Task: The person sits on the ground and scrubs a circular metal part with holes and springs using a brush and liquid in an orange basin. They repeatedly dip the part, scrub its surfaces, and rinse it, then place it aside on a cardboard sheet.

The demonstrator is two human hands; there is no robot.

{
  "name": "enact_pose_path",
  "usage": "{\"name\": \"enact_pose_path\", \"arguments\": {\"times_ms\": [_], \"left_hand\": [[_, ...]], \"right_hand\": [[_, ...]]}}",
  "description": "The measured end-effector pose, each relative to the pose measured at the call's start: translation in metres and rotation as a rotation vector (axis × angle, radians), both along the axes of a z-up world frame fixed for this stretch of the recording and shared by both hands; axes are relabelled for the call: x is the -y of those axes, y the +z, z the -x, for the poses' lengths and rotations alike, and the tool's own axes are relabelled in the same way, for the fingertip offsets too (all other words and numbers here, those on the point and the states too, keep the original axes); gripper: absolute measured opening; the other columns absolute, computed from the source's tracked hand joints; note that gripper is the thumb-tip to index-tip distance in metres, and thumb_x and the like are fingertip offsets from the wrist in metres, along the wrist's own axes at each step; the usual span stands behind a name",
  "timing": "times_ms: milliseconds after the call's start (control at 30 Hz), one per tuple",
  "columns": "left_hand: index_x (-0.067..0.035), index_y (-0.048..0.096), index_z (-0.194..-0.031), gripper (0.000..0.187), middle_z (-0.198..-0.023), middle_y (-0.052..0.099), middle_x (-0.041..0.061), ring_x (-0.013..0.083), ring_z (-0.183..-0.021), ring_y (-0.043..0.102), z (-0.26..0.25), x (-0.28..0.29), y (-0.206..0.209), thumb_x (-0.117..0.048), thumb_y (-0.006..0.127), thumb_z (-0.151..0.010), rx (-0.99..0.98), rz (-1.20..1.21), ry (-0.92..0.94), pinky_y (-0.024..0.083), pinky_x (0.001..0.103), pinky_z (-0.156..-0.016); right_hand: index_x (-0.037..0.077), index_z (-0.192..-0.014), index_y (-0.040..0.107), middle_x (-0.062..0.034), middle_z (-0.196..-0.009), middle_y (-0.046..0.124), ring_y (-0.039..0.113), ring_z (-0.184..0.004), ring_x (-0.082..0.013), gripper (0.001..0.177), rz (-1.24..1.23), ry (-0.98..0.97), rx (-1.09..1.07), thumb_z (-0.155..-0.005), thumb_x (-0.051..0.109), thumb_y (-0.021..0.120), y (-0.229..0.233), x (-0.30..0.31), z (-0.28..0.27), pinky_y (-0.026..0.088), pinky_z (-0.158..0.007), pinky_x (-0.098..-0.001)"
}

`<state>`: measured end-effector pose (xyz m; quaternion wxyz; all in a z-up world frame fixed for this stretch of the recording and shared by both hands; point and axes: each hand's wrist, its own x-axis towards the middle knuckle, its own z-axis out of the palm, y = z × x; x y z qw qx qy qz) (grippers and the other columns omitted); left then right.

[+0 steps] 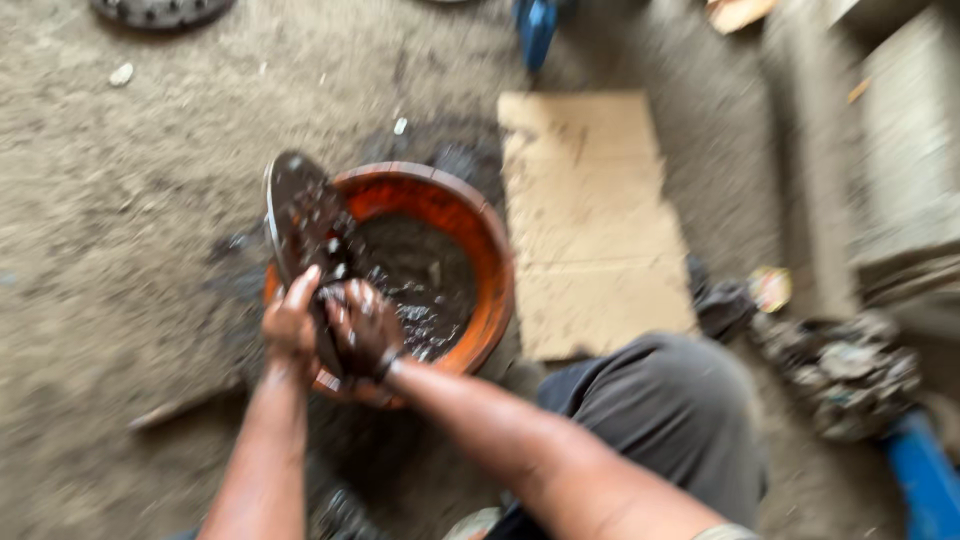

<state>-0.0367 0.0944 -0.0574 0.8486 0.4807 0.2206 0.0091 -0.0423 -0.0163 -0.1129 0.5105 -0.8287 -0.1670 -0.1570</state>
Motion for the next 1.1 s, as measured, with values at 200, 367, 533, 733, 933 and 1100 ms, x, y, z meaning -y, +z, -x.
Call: {"name": "enact_pose_path", "arguments": {"times_ms": [200,367,533,733,933,1100], "left_hand": [[-0.008,0.065,-0.120,0.025,-0.100,0.067,-0.001,0.0128,-0.088,0.062,0.000,0.005,0.002,-0.022,0.061,-0.100,0.087,-0.080,-0.059,0.052,0.031,-0.078],[-0.009,0.065,-0.123,0.028,-0.102,0.067,-0.001,0.0113,-0.091,0.062,-0.005,0.007,0.004,-0.022,0.061,-0.100,0.030,-0.091,-0.049,0.051,0.029,-0.081],[-0.007,0.063,-0.127,0.032,-0.103,0.067,0.004,0.0160,-0.088,0.063,-0.002,0.009,0.010,-0.026,0.058,-0.101,0.003,-0.224,-0.047,0.052,0.033,-0.079],[-0.006,0.061,-0.132,0.037,-0.109,0.066,0.004,0.0174,-0.093,0.063,-0.003,0.003,0.006,-0.026,0.057,-0.102,-0.023,-0.212,-0.038,0.052,0.033,-0.081],[-0.004,0.061,-0.139,0.044,-0.119,0.067,0.005,0.0170,-0.101,0.063,-0.004,0.002,-0.012,-0.028,0.059,-0.102,0.049,-0.298,-0.033,0.050,0.032,-0.090],[-0.006,0.057,-0.140,0.047,-0.126,0.065,0.004,0.0162,-0.110,0.062,-0.005,0.005,-0.003,-0.031,0.058,-0.100,0.084,-0.198,-0.037,0.049,0.031,-0.098]], "right_hand": [[0.000,-0.129,0.054,-0.0209,-0.110,0.064,0.063,-0.102,-0.0429,0.037,0.169,0.194,0.128,-0.098,0.020,0.061,0.004,0.036,0.003,0.053,-0.085,-0.0512],[0.003,-0.118,0.055,-0.0187,-0.103,0.065,0.066,-0.095,-0.0410,0.032,0.282,0.264,0.082,-0.091,0.018,0.063,0.019,0.041,-0.008,0.054,-0.080,-0.0507],[0.007,-0.104,0.054,-0.0186,-0.095,0.068,0.066,-0.086,-0.0427,0.020,0.341,0.249,-0.091,-0.090,0.019,0.062,0.025,0.034,-0.010,0.053,-0.075,-0.0522],[0.005,-0.111,0.062,-0.0238,-0.092,0.073,0.069,-0.090,-0.0436,0.035,0.526,0.266,-0.434,-0.091,0.034,0.062,0.023,0.028,-0.023,0.054,-0.080,-0.0523],[-0.002,-0.106,0.075,-0.0223,-0.098,0.078,0.073,-0.085,-0.0292,0.051,0.359,0.462,-0.795,-0.093,0.047,0.067,-0.081,0.012,-0.069,0.057,-0.080,-0.0449],[0.006,-0.100,0.073,-0.0086,-0.087,0.068,0.062,-0.073,-0.0215,0.033,-0.154,0.509,-1.133,-0.097,0.039,0.067,-0.090,0.019,-0.068,0.051,-0.065,-0.0419]]}}
